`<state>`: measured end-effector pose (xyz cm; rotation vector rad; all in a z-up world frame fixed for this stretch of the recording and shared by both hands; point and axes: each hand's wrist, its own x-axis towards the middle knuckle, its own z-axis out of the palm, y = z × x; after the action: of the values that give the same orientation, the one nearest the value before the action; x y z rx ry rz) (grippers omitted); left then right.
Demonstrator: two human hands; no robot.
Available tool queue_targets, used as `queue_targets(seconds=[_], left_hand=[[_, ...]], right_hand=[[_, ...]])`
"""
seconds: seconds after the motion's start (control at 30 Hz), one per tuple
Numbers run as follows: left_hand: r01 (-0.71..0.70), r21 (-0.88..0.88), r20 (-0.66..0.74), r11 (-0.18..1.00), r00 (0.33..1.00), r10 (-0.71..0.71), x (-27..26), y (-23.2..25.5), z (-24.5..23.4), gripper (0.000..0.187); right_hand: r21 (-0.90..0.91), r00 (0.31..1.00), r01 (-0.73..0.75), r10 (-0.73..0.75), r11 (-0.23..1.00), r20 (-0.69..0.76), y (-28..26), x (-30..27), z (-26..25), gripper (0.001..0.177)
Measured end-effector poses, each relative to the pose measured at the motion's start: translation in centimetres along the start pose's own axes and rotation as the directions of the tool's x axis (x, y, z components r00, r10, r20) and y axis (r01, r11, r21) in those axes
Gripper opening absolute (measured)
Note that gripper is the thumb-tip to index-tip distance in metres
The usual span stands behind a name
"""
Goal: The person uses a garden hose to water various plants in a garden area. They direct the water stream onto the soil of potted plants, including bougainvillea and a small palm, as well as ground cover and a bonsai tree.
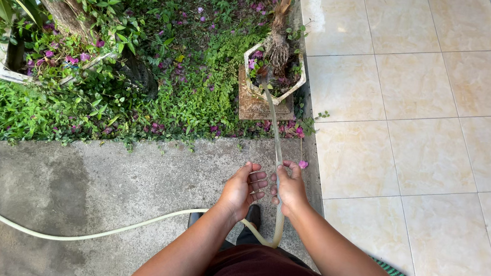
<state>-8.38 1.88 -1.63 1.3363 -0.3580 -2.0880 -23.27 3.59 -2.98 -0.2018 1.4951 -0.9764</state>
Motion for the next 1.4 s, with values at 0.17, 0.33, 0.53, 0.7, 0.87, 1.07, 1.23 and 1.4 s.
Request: queue_targets(seconds=[0.17, 0.33, 0.53, 0.7, 0.87, 1.07, 1.23, 1.4], left_hand=[[-0.014, -0.013, -0.013, 1.0, 1.0, 0.014, 0.2, 0.3, 0.2, 0.034], [-0.017, -0.029, -0.01, 0.999, 1.0, 0.017, 0.3, 0.4, 0.2, 0.034], [-0.017, -0.031, -0.011, 0.999, 1.0, 0.017, 0.3, 0.6, 0.3, 0.035], [-0.024, -0.035, -0.008, 0.999, 1.0, 0.023, 0.2, 0.8, 0.5, 0.034], [-0.031, -0.024, -0.011, 0.999, 0.999, 0.03, 0.3, 1.1, 0.8, 0.033], [-0.042, -0.011, 0.005, 0.999, 0.999, 0.042, 0.3, 1.2, 1.5, 0.032], [-0.041, -0.005, 0.002, 0.999, 0.999, 0.041, 0.3, 1.2, 1.7, 0.032], [-0.036, -0.002, 0.0, 0.999, 0.999, 0.036, 0.4, 0.8, 1.7, 0.032]], right_hand=[[0.035, 0.999, 0.028, -0.029, 0.999, 0.015, -1.3, 0.5, 0.2, 0.025], [0.044, 0.997, 0.069, -0.071, 0.997, 0.042, -1.8, 0.8, 0.6, 0.025], [0.03, 0.997, 0.065, -0.066, 0.997, 0.04, -2.0, 1.2, 1.1, 0.025], [0.033, 0.998, 0.049, -0.051, 0.998, 0.045, -1.8, 1.4, 1.4, 0.026], [0.036, 0.998, 0.056, -0.057, 0.998, 0.024, -2.4, 1.4, 1.5, 0.025], [0.042, 0.996, 0.076, -0.078, 0.996, 0.038, -3.3, 1.3, 1.2, 0.026], [0.052, 0.996, 0.078, -0.08, 0.996, 0.041, -3.2, 1.1, 1.1, 0.026], [0.043, 0.996, 0.073, -0.075, 0.996, 0.043, -2.8, 1.0, 0.8, 0.026]])
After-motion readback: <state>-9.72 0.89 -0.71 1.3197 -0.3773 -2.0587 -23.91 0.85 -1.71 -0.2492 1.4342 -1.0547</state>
